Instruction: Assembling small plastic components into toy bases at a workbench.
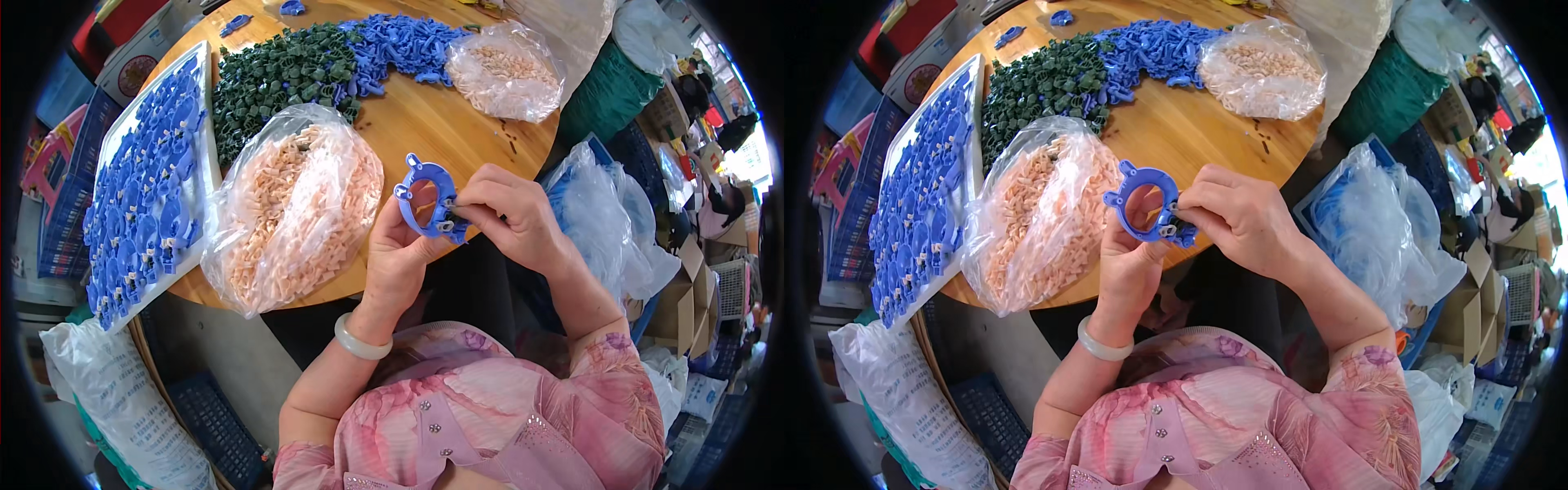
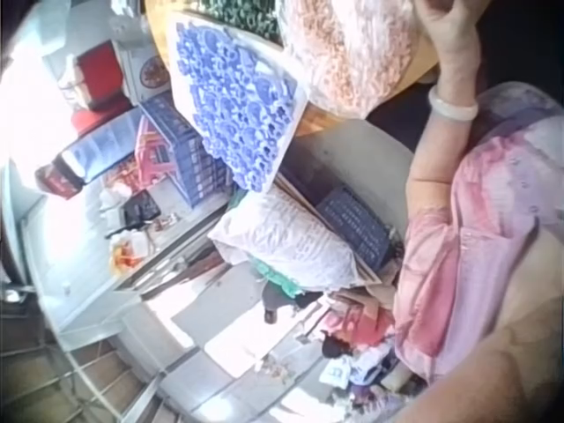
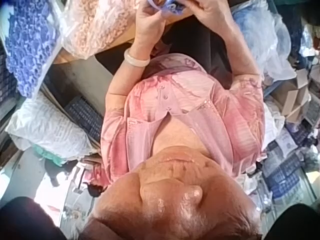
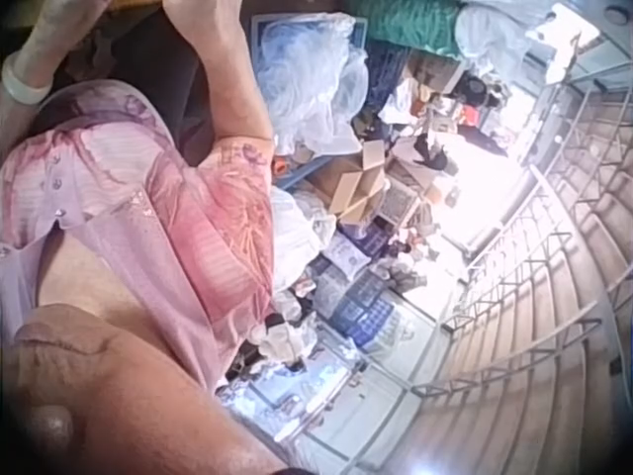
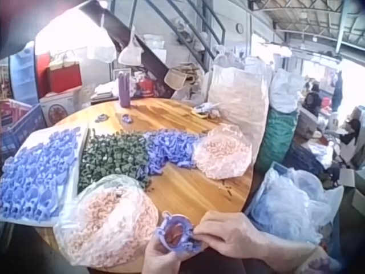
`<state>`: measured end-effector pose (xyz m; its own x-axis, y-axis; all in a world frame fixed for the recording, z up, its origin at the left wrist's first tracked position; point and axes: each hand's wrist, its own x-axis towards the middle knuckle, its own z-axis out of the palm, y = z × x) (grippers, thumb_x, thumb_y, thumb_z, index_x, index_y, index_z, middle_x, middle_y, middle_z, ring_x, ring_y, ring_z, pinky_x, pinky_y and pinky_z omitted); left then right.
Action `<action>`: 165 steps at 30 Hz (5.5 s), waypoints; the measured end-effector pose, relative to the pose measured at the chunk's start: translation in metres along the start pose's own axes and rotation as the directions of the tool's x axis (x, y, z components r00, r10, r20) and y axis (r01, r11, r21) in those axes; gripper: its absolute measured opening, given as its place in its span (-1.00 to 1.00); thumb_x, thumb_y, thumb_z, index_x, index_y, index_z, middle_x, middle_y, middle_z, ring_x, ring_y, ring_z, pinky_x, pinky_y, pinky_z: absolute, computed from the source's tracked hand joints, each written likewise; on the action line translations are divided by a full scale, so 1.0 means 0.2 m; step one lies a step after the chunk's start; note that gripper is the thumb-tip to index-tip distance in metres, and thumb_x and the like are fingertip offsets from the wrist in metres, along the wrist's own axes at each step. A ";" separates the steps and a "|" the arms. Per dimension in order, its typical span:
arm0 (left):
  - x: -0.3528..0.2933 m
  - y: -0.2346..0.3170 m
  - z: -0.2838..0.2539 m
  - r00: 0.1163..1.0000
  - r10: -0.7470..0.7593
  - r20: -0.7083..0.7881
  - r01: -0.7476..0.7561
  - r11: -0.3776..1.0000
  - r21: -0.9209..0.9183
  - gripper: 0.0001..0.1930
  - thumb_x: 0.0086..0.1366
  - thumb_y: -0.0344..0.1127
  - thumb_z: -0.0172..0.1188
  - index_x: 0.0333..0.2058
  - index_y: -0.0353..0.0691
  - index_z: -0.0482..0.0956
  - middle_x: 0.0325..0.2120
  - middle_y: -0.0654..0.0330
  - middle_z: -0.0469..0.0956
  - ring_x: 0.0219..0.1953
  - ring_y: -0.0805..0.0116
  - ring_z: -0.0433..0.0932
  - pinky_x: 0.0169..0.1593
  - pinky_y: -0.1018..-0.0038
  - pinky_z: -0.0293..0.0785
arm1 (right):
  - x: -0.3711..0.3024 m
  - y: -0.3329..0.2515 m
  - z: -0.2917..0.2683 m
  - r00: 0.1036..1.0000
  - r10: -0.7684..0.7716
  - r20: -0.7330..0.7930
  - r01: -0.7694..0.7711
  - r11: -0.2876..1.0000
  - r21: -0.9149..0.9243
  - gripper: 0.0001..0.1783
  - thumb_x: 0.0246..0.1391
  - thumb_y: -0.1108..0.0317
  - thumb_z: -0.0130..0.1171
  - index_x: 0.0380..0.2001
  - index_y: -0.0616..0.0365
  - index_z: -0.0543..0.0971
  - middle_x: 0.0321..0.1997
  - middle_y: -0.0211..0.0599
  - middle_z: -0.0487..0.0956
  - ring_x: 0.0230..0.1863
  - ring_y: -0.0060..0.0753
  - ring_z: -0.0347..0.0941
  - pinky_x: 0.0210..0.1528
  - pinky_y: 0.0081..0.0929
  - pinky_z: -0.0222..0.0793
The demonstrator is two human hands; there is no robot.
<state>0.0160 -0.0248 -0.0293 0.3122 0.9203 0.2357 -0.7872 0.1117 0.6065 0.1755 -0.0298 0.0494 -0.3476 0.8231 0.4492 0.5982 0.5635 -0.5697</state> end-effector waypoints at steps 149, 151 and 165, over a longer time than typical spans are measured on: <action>-0.17 0.25 0.14 0.946 0.088 -0.312 0.136 0.765 0.629 -0.78 0.24 -0.57 0.02 -0.13 -0.37 0.50 -0.38 0.24 0.49 -0.37 0.58 0.46 -0.27 0.61 0.51 | 0.10 0.08 0.00 0.913 -0.184 0.364 0.019 0.911 0.412 -0.84 -0.03 0.56 0.18 -0.31 0.21 0.59 -0.38 -0.35 0.46 -0.33 -0.46 0.41 -0.33 -0.60 0.33; -0.17 0.24 0.13 0.948 0.110 -0.298 0.123 0.738 0.663 -0.78 0.24 -0.56 0.02 -0.13 -0.36 0.50 -0.40 0.23 0.49 -0.38 0.58 0.45 -0.28 0.61 0.51 | 0.10 0.08 0.00 0.915 -0.179 0.362 0.014 0.910 0.415 -0.84 -0.03 0.55 0.17 -0.31 0.21 0.59 -0.38 -0.35 0.46 -0.33 -0.47 0.41 -0.33 -0.61 0.33; -0.15 0.25 0.13 0.943 0.046 -0.329 0.171 0.783 0.598 -0.79 0.25 -0.55 0.01 -0.14 -0.38 0.50 -0.46 0.26 0.48 -0.43 0.60 0.46 -0.32 0.61 0.53 | 0.08 0.02 0.00 0.926 0.025 0.376 -0.181 0.905 0.384 -0.87 0.04 0.45 0.13 -0.32 0.21 0.57 -0.43 -0.36 0.46 -0.36 -0.49 0.38 -0.32 -0.60 0.29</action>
<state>-0.0194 -0.0570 0.0132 0.0835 0.9965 0.0005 -0.2447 0.0200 0.9694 0.1728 -0.0155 0.0547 -0.5780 0.8034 0.1431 0.3271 0.3888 -0.8613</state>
